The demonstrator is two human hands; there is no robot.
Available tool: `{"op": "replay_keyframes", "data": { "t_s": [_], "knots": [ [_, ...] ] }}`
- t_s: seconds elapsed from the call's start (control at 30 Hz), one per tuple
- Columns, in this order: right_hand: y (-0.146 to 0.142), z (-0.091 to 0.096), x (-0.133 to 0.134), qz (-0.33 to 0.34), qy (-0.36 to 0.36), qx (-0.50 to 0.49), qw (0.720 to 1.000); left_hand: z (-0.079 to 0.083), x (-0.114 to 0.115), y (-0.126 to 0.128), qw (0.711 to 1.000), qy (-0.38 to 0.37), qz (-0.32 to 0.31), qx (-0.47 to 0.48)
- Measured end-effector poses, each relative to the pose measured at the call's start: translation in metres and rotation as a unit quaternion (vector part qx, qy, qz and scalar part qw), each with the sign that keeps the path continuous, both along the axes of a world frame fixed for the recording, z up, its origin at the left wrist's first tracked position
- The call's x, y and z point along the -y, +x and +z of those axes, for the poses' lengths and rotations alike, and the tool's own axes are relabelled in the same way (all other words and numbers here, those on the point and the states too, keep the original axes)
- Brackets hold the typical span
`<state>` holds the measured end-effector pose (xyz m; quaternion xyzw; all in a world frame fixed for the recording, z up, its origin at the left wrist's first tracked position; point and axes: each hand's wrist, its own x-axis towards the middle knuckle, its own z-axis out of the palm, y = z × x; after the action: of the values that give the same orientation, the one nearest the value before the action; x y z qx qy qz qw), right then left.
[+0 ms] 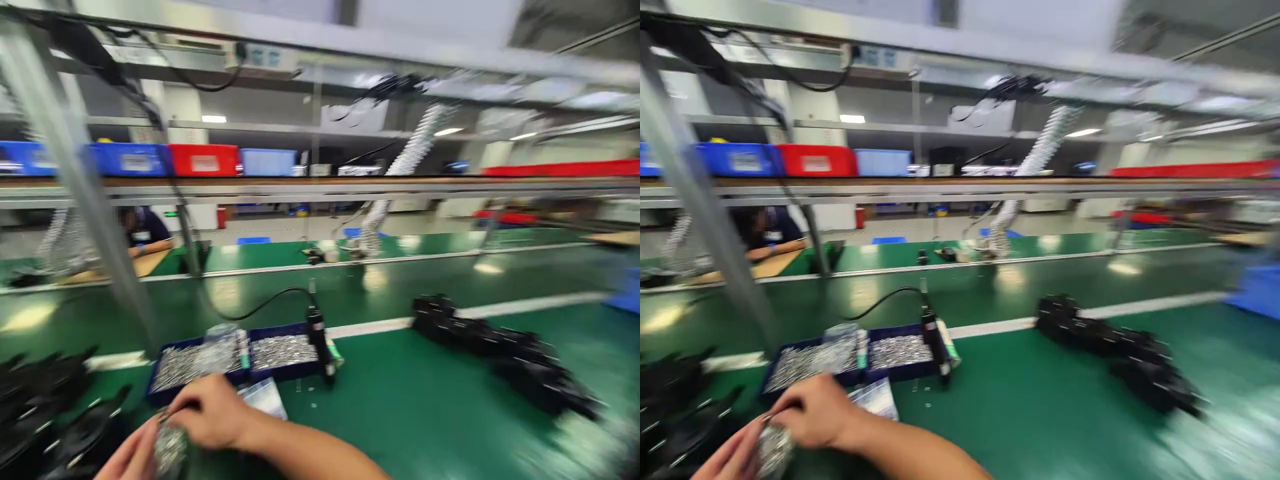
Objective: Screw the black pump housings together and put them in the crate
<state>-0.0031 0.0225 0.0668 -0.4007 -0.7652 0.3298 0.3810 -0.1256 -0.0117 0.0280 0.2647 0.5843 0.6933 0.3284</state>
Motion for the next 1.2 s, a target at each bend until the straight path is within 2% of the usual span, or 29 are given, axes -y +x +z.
{"op": "replay_keyframes", "data": {
  "t_s": [0.03, 0.07, 0.1, 0.17, 0.3, 0.5, 0.7, 0.83, 0.93, 1.03, 1.13, 1.2],
  "knots": [
    [-0.002, -0.001, 0.000, 0.003, -0.005, -0.022, 1.000, 0.000, 0.004, -0.014, 1.000, -0.008, -0.001, -0.002],
    [-0.002, -0.001, 0.000, 0.015, -0.006, -0.038, 0.999, 0.000, 0.008, -0.024, 0.999, -0.018, -0.041, 0.006],
    [-0.002, -0.002, 0.000, 0.022, -0.009, -0.053, 0.998, 0.000, 0.009, -0.030, 0.996, -0.019, -0.090, 0.020],
    [-0.002, -0.002, -0.001, 0.039, -0.021, -0.073, 0.996, 0.000, 0.009, -0.033, 0.990, -0.012, -0.133, 0.035],
    [-0.004, -0.006, -0.001, 0.053, -0.038, -0.082, 0.995, -0.002, 0.004, -0.030, 0.989, 0.003, -0.138, 0.057],
    [-0.006, -0.010, -0.003, 0.039, -0.050, -0.077, 0.995, -0.006, 0.005, -0.033, 0.979, 0.014, -0.171, 0.106],
    [-0.008, -0.011, -0.002, 0.031, -0.063, -0.082, 0.994, 0.001, 0.011, -0.033, 0.991, 0.034, -0.115, -0.052],
    [-0.009, -0.016, -0.007, 0.040, -0.146, -0.134, 0.979, 0.001, 0.018, -0.033, 0.979, 0.060, -0.098, -0.171],
    [-0.010, -0.025, -0.016, 0.056, -0.196, -0.164, 0.965, -0.002, 0.020, -0.033, 0.972, 0.063, -0.114, -0.198],
    [-0.008, -0.033, -0.023, 0.068, -0.211, -0.170, 0.960, -0.003, 0.018, -0.031, 0.980, 0.055, -0.133, -0.138],
    [-0.004, -0.031, -0.028, 0.077, -0.194, -0.145, 0.967, -0.008, 0.012, -0.028, 0.984, 0.037, -0.176, 0.008],
    [-0.007, -0.021, -0.032, 0.082, -0.159, -0.109, 0.978, -0.015, 0.007, -0.023, 0.969, 0.007, -0.217, 0.120]
  ]
}}
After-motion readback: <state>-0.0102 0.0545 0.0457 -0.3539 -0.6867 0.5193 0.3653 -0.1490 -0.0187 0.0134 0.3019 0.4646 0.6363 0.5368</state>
